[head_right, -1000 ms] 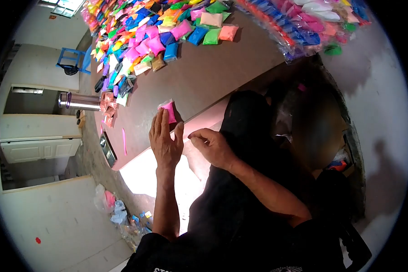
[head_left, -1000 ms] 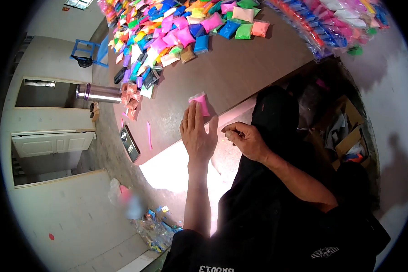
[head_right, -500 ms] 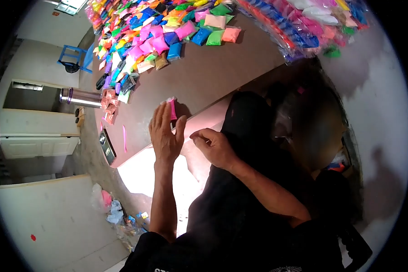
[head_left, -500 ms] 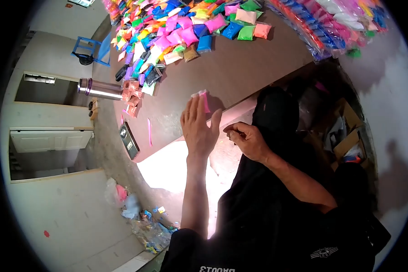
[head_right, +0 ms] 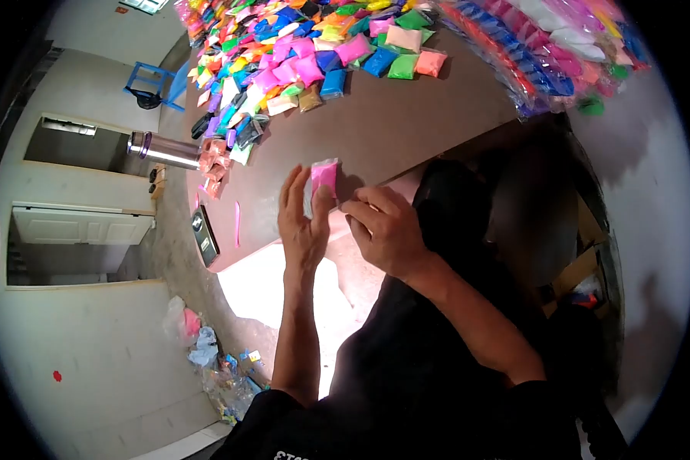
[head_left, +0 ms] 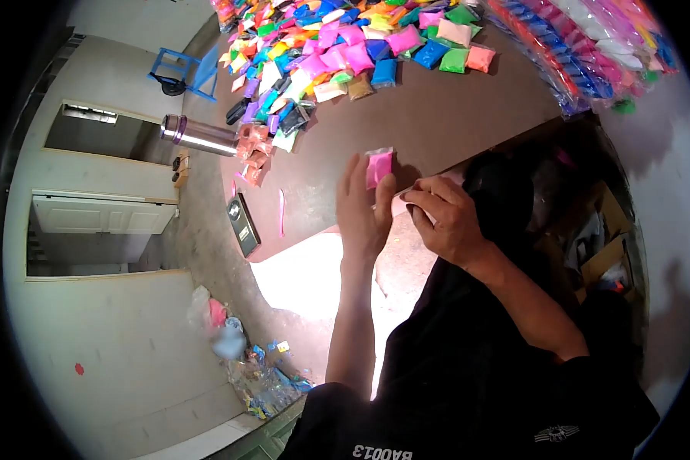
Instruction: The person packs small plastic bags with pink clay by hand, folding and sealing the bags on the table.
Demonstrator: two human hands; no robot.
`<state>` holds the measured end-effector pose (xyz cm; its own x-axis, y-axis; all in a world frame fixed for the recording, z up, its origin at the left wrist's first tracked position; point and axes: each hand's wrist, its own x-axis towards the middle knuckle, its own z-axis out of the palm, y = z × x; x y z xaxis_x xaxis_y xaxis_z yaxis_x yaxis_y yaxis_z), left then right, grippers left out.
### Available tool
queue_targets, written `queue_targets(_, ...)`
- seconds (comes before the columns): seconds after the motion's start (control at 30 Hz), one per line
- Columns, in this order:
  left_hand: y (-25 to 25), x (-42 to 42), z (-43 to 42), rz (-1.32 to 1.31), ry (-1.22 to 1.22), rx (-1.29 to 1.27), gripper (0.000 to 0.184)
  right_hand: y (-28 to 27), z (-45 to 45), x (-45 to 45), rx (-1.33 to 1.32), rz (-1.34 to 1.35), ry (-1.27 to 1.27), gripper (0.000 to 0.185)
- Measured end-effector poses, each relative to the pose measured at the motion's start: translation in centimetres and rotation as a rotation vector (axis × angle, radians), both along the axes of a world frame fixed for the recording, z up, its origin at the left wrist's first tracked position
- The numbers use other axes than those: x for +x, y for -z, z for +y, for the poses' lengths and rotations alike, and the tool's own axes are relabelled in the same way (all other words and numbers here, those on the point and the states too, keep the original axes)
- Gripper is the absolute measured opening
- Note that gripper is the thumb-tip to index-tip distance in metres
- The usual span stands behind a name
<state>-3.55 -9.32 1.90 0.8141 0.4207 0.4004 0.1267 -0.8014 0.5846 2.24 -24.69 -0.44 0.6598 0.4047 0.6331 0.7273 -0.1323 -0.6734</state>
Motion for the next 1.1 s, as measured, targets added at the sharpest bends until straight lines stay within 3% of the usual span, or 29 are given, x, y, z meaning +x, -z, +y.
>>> queue_targets(0.1,1.0,-2.3,3.7,-0.1,-0.152,0.137,0.036,-0.8,0.3,2.0,-0.06,-0.121,-0.033,0.019)
queue_targets(0.17,1.2,-4.5,7.6,-0.016,-0.319,0.25,0.032,-0.4,0.6,2.6,-0.107,-0.115,-0.046,0.023)
queue_targets(0.23,1.8,-6.6,11.7,-0.023,-0.424,0.54,0.027,-0.4,0.9,3.1,-0.154,-0.169,-0.059,0.025)
queue_targets(0.37,3.2,-9.5,17.2,0.222,-0.553,0.409,0.022,0.6,1.9,3.6,-0.155,-0.175,-0.067,0.028)
queue_targets(0.43,3.5,-9.5,18.0,0.154,-0.471,0.169,0.02,0.8,2.3,3.9,-0.187,-0.161,-0.073,0.028)
queue_targets(0.63,1.9,-7.4,15.7,0.224,-0.359,0.146,0.012,1.6,2.5,4.8,-0.186,-0.149,-0.072,0.02)
queue_targets(0.77,2.2,-5.4,12.5,0.156,-0.176,0.349,0.007,2.3,2.4,4.9,-0.183,-0.172,-0.063,0.02)
queue_targets(0.87,0.7,-3.4,8.9,0.09,-0.153,0.149,0.007,2.7,2.3,4.8,-0.178,-0.193,-0.046,0.019)
queue_targets(0.93,0.3,-2.5,6.8,0.203,-0.132,-0.241,0.006,2.8,2.3,4.8,-0.165,-0.213,-0.039,0.02)
queue_targets(0.97,0.8,-2.4,5.9,0.173,0.003,-0.099,0.007,2.8,2.4,4.8,-0.165,-0.213,-0.038,0.02)
queue_targets(1.1,0.9,-0.9,3.9,0.216,0.043,-0.095,0.008,2.3,2.3,4.4,-0.155,-0.198,-0.03,0.022)
